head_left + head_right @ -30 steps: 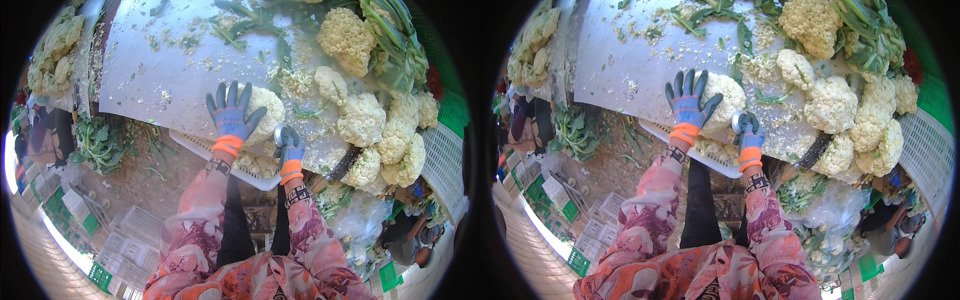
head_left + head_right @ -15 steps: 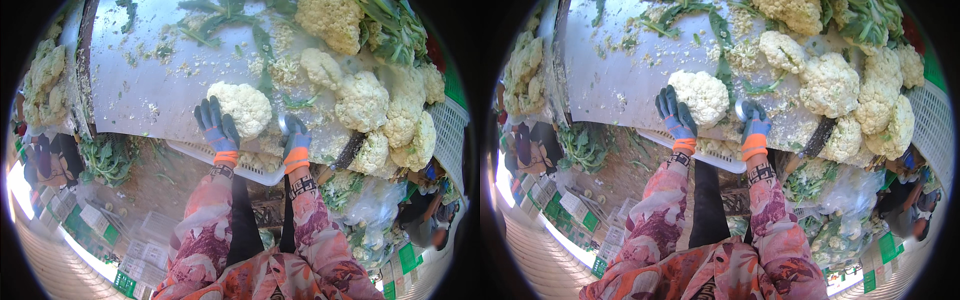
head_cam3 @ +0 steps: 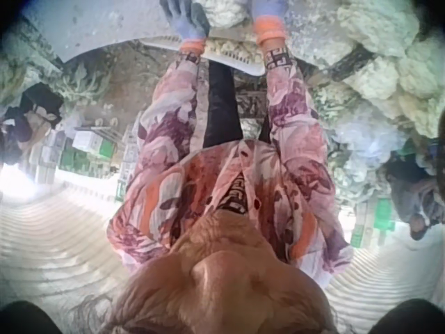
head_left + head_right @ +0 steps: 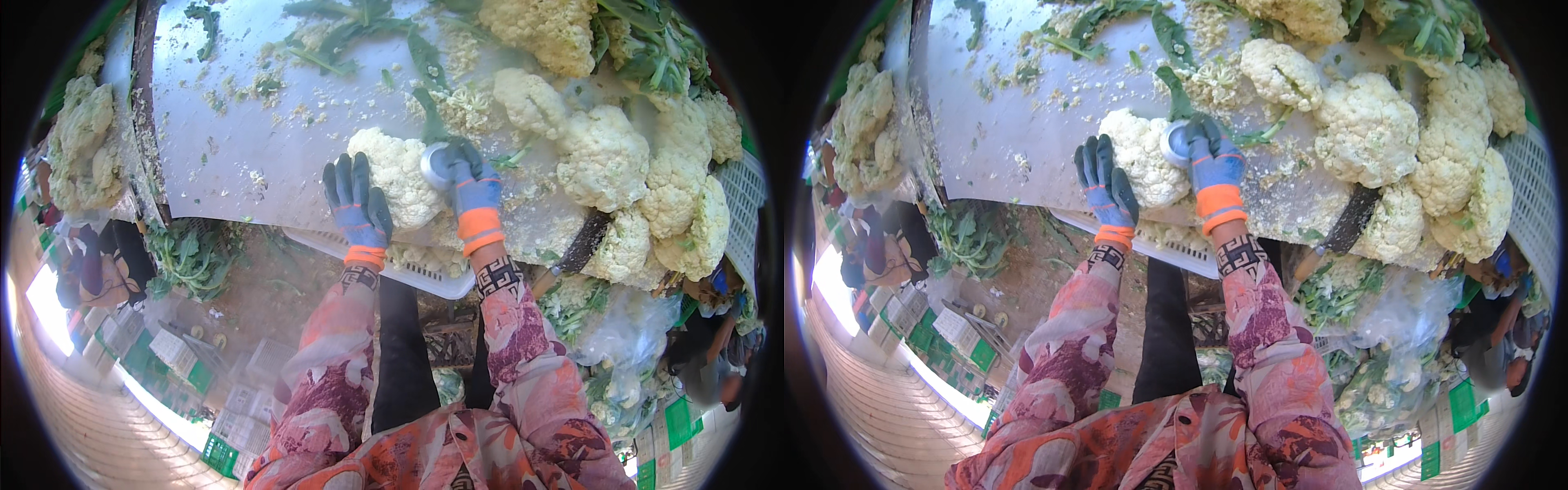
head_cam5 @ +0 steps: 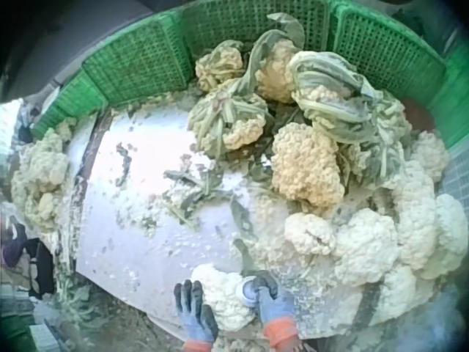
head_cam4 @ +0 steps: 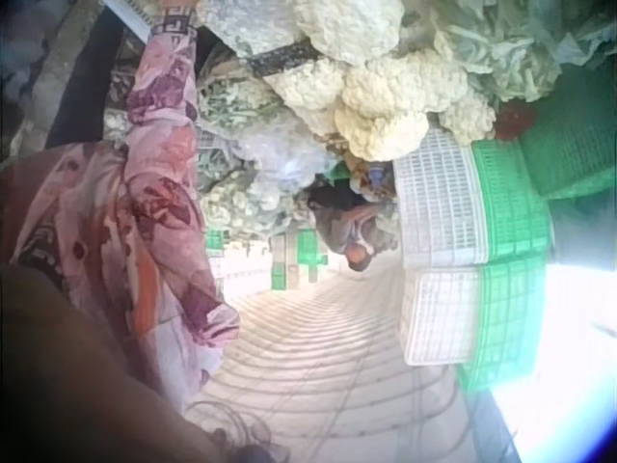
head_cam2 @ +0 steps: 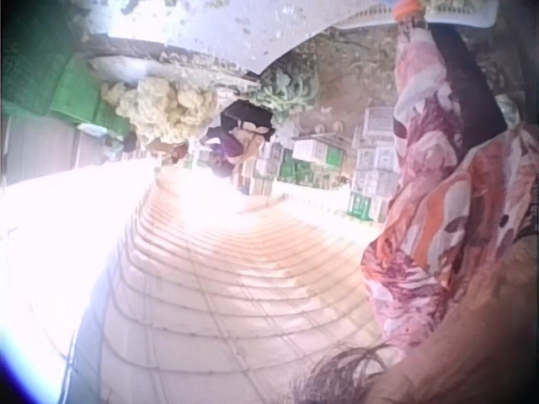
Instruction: The person uses a knife to trim and cut cauliflower heads on a metal table, placing the cut pieces into a white basket below. The person repeatedly picks up cauliflower, trims the core and florets, and deposits the pieces into the basket.
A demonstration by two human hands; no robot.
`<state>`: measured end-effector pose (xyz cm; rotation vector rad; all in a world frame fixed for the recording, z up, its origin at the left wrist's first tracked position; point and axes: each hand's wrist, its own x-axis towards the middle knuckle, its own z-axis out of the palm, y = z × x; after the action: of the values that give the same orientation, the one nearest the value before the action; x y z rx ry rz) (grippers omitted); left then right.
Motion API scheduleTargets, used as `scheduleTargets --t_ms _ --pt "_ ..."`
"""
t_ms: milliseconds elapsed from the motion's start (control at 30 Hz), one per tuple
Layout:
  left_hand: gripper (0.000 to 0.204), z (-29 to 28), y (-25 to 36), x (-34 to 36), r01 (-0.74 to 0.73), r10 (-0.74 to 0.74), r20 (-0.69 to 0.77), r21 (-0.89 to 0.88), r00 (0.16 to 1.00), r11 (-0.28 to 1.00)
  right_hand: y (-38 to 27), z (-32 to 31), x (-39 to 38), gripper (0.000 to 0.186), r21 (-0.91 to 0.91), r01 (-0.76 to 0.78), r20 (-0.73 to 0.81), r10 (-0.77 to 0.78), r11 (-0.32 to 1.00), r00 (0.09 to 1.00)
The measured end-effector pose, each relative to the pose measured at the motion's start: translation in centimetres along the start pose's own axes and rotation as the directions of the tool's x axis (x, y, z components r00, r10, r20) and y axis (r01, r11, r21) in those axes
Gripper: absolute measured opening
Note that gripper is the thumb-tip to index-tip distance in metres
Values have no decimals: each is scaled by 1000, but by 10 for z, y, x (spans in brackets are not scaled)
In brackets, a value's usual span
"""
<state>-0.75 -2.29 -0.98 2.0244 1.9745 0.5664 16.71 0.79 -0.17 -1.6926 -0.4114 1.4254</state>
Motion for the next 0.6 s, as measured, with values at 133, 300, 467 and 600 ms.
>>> scheduleTargets --t_ms 133,300,467,600 --pt "50 -3 4 15 -76 75 32 26 997 997 71 -64 -33 30 115 -157 -167 175 981 970" --pt "48 -14 -12 24 -144 151 144 -54 978 988 38 -70 -51 29 132 -303 -234 327 944 916" --pt "44 2 -6 30 173 -172 26 -231 985 957 -7 -20 -31 32 -107 -33 -33 29 994 999" --pt "37 12 14 40 273 -273 27 -4 962 962 -8 7 -32 31 -453 397 202 -342 798 918"
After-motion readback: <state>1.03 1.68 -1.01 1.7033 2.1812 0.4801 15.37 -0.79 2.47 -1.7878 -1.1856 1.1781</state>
